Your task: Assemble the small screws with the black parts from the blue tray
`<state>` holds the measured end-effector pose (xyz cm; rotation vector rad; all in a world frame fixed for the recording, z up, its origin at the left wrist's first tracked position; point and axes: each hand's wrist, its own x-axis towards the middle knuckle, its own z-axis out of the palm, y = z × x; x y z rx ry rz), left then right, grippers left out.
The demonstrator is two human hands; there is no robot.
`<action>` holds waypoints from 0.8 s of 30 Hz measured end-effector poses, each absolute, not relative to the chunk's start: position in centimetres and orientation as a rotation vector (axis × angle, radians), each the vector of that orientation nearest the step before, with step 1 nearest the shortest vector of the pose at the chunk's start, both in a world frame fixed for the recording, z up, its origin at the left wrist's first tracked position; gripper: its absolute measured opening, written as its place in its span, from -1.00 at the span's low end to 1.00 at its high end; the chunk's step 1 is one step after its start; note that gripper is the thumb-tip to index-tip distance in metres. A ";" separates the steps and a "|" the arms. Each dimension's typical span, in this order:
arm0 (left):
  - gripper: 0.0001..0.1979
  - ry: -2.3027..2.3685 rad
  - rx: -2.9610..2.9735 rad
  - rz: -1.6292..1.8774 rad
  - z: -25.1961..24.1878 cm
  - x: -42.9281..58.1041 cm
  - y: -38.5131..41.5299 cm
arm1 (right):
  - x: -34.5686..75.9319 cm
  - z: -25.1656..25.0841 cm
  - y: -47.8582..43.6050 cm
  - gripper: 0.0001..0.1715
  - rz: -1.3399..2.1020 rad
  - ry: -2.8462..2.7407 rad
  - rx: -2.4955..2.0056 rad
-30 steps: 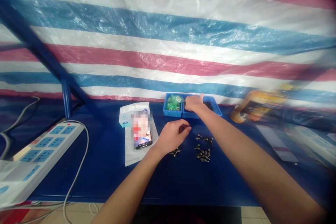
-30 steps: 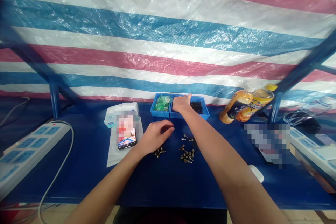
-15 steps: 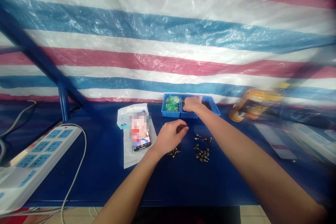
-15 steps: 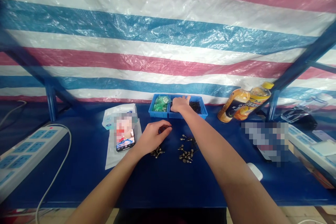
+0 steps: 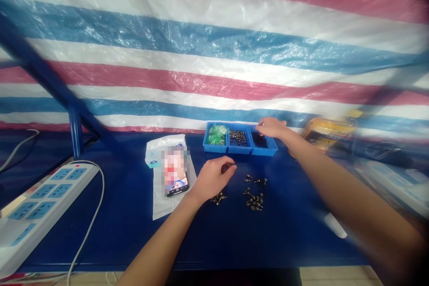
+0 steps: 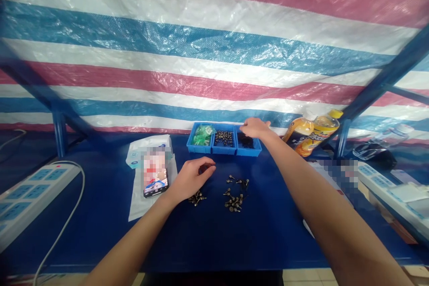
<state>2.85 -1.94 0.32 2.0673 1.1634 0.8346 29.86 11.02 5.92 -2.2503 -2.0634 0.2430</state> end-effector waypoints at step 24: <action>-0.75 1.236 2.013 0.737 0.5 2.9 -2.0 | 24.9 2.2 13.5 -0.78 0.298 -2.603 -1.707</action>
